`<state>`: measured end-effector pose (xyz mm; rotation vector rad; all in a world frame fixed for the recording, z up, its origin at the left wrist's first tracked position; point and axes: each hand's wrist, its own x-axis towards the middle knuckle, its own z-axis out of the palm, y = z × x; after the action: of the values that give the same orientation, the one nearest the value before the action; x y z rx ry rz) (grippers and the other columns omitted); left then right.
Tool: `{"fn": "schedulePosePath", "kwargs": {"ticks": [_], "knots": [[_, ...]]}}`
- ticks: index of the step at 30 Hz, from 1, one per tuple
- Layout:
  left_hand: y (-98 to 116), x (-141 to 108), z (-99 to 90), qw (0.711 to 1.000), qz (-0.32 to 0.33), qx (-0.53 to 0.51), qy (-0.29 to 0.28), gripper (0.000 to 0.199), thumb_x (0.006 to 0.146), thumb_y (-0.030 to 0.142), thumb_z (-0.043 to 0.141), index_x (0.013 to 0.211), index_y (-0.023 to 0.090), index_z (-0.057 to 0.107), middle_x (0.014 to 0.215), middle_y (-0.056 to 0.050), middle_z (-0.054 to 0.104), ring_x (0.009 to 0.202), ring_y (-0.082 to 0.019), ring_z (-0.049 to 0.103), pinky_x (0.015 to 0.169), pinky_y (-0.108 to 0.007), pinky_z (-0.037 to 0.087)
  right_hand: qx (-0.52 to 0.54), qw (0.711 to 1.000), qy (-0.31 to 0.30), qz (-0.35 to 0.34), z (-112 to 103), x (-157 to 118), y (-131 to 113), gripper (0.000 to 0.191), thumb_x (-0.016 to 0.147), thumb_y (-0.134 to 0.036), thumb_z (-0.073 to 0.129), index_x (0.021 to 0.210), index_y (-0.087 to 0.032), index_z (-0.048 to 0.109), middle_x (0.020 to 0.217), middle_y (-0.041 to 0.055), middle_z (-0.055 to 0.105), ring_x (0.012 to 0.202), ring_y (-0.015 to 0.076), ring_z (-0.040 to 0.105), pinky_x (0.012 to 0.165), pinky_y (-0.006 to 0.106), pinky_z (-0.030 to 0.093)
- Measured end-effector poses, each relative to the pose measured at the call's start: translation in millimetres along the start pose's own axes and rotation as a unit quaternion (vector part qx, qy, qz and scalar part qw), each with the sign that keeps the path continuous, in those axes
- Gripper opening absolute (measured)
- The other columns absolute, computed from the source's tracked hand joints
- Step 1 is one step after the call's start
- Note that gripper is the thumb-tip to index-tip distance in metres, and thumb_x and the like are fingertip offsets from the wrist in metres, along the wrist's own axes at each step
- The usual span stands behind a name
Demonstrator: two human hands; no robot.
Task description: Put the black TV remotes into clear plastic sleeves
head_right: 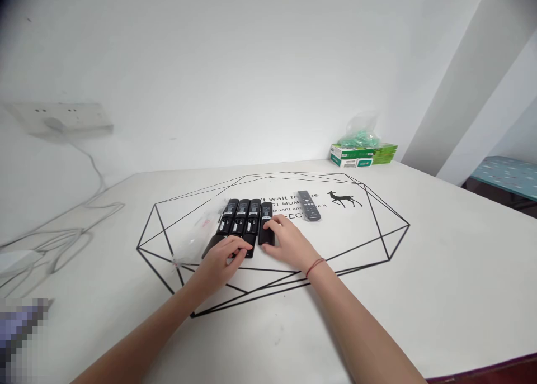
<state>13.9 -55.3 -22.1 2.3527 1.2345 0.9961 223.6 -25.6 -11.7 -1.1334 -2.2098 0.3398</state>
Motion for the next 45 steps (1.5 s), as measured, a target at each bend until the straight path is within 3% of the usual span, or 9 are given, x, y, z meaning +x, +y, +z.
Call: {"fn": "schedulePosePath", "kwargs": {"ticks": [9,17,23,26,30,34,38,42,45], "knots": [[0.6,-0.1,2.3,1.0,-0.012,0.0,-0.009,0.025,0.088,0.022,0.039,0.094,0.021,0.063,0.093,-0.004,0.061,0.082,-0.014,0.057,0.071,-0.026,0.049,-0.036,0.999,0.003,0.002,25.1,6.9,19.6,0.029,0.082,-0.028,0.056,0.11,-0.02,0.062,0.122,0.0107,0.054,0.113,0.0233,0.051,0.097,0.04,0.042],[1.0,-0.2,2.7,1.0,-0.005,-0.004,-0.01,0.025,0.088,0.023,0.038,0.093,0.02,0.063,0.092,-0.005,0.061,0.08,-0.014,0.056,0.07,-0.027,0.048,-0.054,0.998,0.008,0.009,34.2,6.6,19.6,0.031,0.085,-0.037,0.052,0.109,-0.023,0.065,0.122,0.0089,0.056,0.11,0.0239,0.053,0.094,0.04,0.042],[2.1,0.2,3.0,1.0,-0.003,-0.006,-0.015,0.025,0.088,0.022,0.038,0.092,0.02,0.062,0.091,-0.005,0.061,0.08,-0.014,0.056,0.07,-0.026,0.047,-0.138,0.968,0.096,0.185,48.0,11.0,8.4,0.044,0.081,-0.055,0.048,0.096,-0.017,0.064,0.101,0.0148,0.058,0.098,0.0303,0.051,0.082,0.046,0.041],[2.6,0.4,3.6,1.0,-0.006,-0.006,-0.016,0.024,0.088,0.022,0.039,0.091,0.02,0.062,0.091,-0.005,0.061,0.078,-0.014,0.056,0.069,-0.026,0.047,-0.137,0.958,0.077,0.242,52.2,17.1,0.2,0.036,0.078,-0.05,0.051,0.082,-0.016,0.063,0.095,0.016,0.057,0.095,0.0317,0.05,0.077,0.046,0.041],[3.9,0.8,3.5,1.0,-0.01,-0.004,-0.017,0.024,0.087,0.021,0.039,0.091,0.021,0.063,0.091,-0.004,0.061,0.078,-0.013,0.056,0.069,-0.026,0.047,-0.104,0.942,0.074,0.31,52.6,28.2,-6.0,0.026,0.074,-0.04,0.054,0.081,-0.015,0.061,0.097,0.0173,0.059,0.094,0.0325,0.053,0.077,0.045,0.041],[5.3,0.5,2.3,1.0,-0.011,-0.002,-0.013,0.024,0.087,0.022,0.039,0.09,0.02,0.063,0.09,-0.004,0.061,0.077,-0.013,0.056,0.067,-0.025,0.047,-0.011,0.931,0.084,0.355,42.8,31.7,4.0,0.035,0.072,-0.033,0.055,0.101,-0.014,0.054,0.09,0.0148,0.064,0.087,0.0302,0.059,0.077,0.043,0.041],[3.1,-0.6,3.2,0.999,-0.033,-0.016,-0.01,0.025,0.088,0.028,0.04,0.1,0.02,0.061,0.087,-0.004,0.061,0.077,-0.014,0.056,0.066,-0.026,0.047,0.231,0.891,0.074,0.383,20.0,22.6,19.8,0.036,0.069,-0.027,0.06,0.103,-0.015,0.055,0.093,0.0118,0.066,0.082,0.025,0.062,0.073,0.037,0.045],[-1.4,0.1,6.8,0.987,-0.125,-0.103,0.008,0.04,0.087,0.039,0.045,0.123,0.02,0.048,0.101,-0.006,0.061,0.08,-0.015,0.058,0.069,-0.029,0.049,0.459,0.83,0.032,0.314,3.6,11.9,11.4,0.031,0.068,-0.029,0.067,0.096,-0.018,0.059,0.1,0.0073,0.066,0.089,0.0188,0.062,0.08,0.031,0.047],[0.4,2.9,6.9,0.96,-0.161,-0.226,0.033,0.055,0.085,0.04,0.05,0.133,0.02,0.036,0.121,-0.011,0.054,0.098,-0.018,0.057,0.08,-0.033,0.05,0.587,0.775,-0.007,0.235,6.8,8.3,-11.5,0.042,0.065,-0.025,0.073,0.102,-0.02,0.056,0.095,0.0042,0.067,0.089,0.017,0.063,0.088,0.033,0.045]]}}
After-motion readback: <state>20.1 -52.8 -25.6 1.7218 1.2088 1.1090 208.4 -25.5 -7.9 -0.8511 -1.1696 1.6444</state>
